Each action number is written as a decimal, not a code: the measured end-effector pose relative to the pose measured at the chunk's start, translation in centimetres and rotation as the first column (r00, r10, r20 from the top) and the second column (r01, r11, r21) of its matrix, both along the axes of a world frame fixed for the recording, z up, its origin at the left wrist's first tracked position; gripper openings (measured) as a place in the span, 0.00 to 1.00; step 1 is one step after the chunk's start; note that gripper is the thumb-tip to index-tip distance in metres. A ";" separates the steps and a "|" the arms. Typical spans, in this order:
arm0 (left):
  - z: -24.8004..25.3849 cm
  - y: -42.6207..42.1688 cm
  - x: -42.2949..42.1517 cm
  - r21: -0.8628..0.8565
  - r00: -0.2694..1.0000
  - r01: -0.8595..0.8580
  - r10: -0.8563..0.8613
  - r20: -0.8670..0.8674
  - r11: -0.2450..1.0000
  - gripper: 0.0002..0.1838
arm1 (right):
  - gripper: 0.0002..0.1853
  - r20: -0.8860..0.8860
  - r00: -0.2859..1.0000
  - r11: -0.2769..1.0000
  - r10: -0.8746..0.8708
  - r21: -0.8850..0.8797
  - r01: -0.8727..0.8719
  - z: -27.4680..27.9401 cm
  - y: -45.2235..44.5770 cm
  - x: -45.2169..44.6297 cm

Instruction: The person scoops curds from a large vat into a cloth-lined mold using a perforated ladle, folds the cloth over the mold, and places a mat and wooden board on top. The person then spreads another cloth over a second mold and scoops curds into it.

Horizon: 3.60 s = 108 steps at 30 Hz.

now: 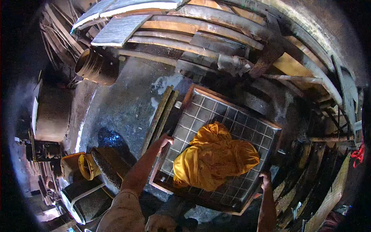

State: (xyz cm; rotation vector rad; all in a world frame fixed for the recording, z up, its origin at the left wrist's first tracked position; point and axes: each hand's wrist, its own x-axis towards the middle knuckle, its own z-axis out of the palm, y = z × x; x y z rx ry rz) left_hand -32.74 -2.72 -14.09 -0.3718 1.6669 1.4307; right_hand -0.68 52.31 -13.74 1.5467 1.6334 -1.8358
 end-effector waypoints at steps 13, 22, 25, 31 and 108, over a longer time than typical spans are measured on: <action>0.1 -8.7 13.4 0.011 0.969 -0.193 0.189 0.157 0.981 0.20 | 0.32 0.270 0.940 0.938 0.209 0.217 -0.271 1.6 -13.1 16.2; -2.8 -12.9 20.9 -0.014 0.944 -0.306 0.305 0.124 0.952 0.44 | 0.46 -0.176 0.839 0.832 -0.514 -0.342 0.438 4.1 -20.7 16.4; -0.6 -11.1 20.0 0.023 0.923 -0.367 0.362 0.129 0.930 0.38 | 0.48 -0.399 0.833 0.893 -0.383 -0.392 0.223 3.7 -21.3 16.2; -1.8 -10.8 18.4 0.189 0.931 -0.364 0.359 0.064 0.912 0.25 | 0.41 -0.378 0.750 0.824 -0.543 -0.411 0.390 3.1 -21.6 14.8; -0.6 9.7 -2.8 0.506 0.940 -0.033 0.198 -0.276 0.862 0.45 | 0.28 0.239 0.918 0.482 0.316 0.793 -0.372 8.2 1.4 -11.1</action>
